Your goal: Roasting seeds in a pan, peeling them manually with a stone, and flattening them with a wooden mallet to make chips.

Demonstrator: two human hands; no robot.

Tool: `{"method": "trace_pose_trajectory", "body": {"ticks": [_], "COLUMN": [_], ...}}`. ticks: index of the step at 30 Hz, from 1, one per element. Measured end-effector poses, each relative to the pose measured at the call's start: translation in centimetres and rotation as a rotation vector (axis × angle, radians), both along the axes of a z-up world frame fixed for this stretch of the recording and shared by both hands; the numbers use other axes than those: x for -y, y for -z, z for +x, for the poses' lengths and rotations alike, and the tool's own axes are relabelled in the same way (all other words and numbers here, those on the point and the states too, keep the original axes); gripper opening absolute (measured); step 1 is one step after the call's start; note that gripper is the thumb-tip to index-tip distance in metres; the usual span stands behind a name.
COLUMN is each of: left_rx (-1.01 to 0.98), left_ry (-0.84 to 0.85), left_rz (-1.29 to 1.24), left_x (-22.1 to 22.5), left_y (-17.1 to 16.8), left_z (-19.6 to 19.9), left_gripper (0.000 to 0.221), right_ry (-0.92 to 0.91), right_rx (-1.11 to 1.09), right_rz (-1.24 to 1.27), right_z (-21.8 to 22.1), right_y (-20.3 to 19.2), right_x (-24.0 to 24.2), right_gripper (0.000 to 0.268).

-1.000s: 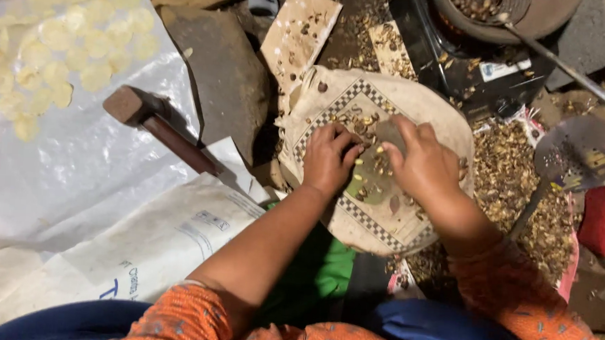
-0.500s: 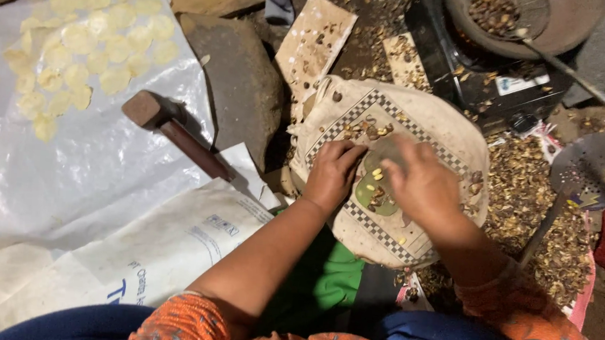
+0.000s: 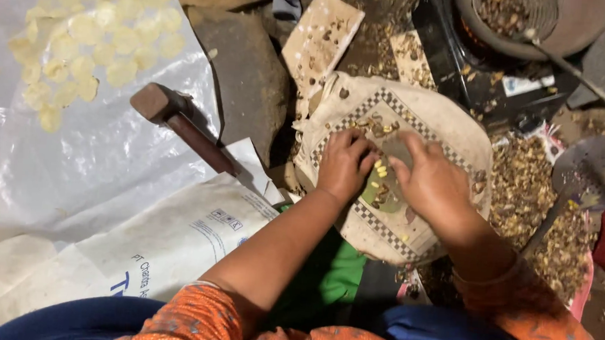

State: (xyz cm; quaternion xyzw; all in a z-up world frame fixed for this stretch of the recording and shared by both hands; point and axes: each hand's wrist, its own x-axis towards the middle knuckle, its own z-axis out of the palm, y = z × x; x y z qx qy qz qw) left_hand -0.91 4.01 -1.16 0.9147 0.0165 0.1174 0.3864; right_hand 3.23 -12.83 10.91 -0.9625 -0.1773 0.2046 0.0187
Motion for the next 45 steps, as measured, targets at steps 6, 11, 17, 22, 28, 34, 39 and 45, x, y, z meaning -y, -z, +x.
{"method": "trace_pose_trajectory", "body": {"ticks": [6, 11, 17, 22, 28, 34, 39, 45], "left_rx": [0.011, 0.04, -0.006, -0.052, -0.093, -0.104, -0.112, -0.06], "left_ry": [0.059, 0.016, -0.087, -0.126, -0.09, -0.127, -0.173, -0.096], "left_rz": [0.036, -0.033, 0.009, 0.007, -0.006, -0.004, 0.029, -0.056], "left_x": [-2.2, -2.4, -1.2, -0.2, -0.8, -0.5, -0.2, -2.7], "left_y": [-1.3, -0.8, -0.1, -0.7, 0.0, 0.0, -0.3, -0.6], "left_z": [-1.4, -0.8, 0.4, 0.2, 0.1, 0.7, 0.3, -2.4], "left_gripper": [0.03, 0.017, 0.015, 0.017, 0.022, 0.018, 0.015, 0.032], "right_ry": [-0.098, 0.217, 0.105, 0.188, 0.237, 0.113, -0.086, 0.082], "right_rx": [0.065, -0.116, -0.089, -0.136, -0.118, -0.032, 0.161, -0.105], "right_rz": [0.16, 0.261, 0.108, 0.141, 0.162, 0.063, 0.019, 0.115], "right_z": [0.5, 1.0, 1.4, 1.9, 0.5, 1.1, -0.9, 0.6], "right_y": [-0.9, -1.1, 0.2, 2.0, -1.8, 2.3, 0.9, -1.0], "right_x": [-2.2, -1.7, -1.2, -0.2, -1.9, -1.0, -0.9, -1.9], "right_gripper": [0.046, 0.047, 0.048, 0.053, 0.05, 0.053, 0.047, 0.048]}}
